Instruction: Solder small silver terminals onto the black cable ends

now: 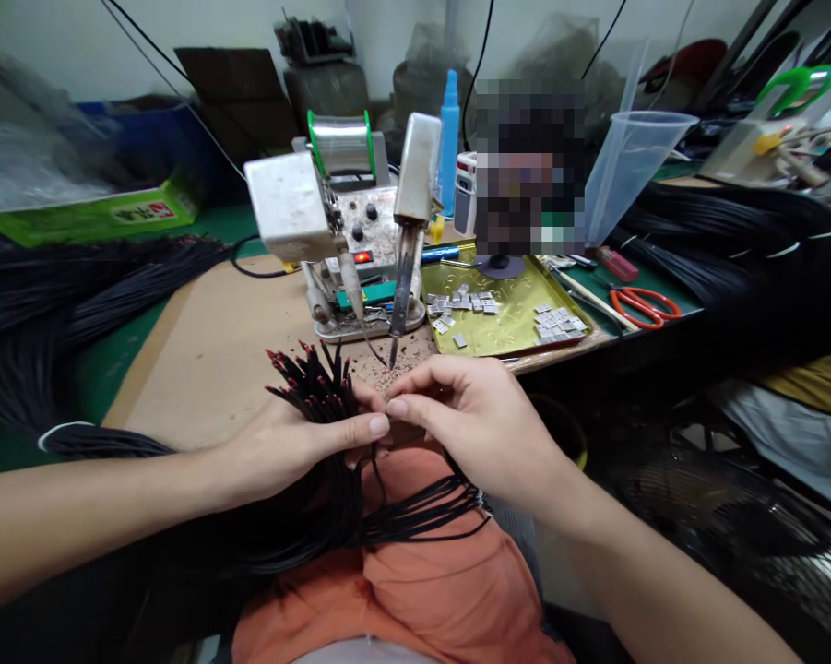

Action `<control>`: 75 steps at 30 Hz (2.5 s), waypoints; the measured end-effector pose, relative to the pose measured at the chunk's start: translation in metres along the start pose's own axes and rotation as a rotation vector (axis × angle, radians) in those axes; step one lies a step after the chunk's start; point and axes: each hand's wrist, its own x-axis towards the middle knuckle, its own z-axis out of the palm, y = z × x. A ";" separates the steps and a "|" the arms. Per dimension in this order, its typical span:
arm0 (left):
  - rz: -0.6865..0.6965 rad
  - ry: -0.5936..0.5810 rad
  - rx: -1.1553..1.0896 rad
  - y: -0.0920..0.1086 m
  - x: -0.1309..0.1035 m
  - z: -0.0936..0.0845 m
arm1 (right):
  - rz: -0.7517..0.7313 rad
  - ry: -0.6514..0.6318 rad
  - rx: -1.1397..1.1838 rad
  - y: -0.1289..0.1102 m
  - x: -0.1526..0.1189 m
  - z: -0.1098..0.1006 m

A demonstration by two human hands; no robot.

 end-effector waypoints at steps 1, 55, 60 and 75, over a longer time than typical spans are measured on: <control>-0.002 0.016 0.017 0.000 0.000 0.000 | 0.008 0.001 -0.036 -0.001 0.000 -0.002; -0.026 0.095 0.048 -0.005 0.001 -0.003 | -0.018 0.196 -0.829 0.028 0.062 -0.070; -0.024 0.113 0.040 -0.003 0.003 -0.003 | 0.006 0.209 -0.742 0.028 0.060 -0.068; -0.029 0.230 -0.148 -0.011 0.014 -0.008 | -0.018 0.110 0.032 0.015 0.018 -0.024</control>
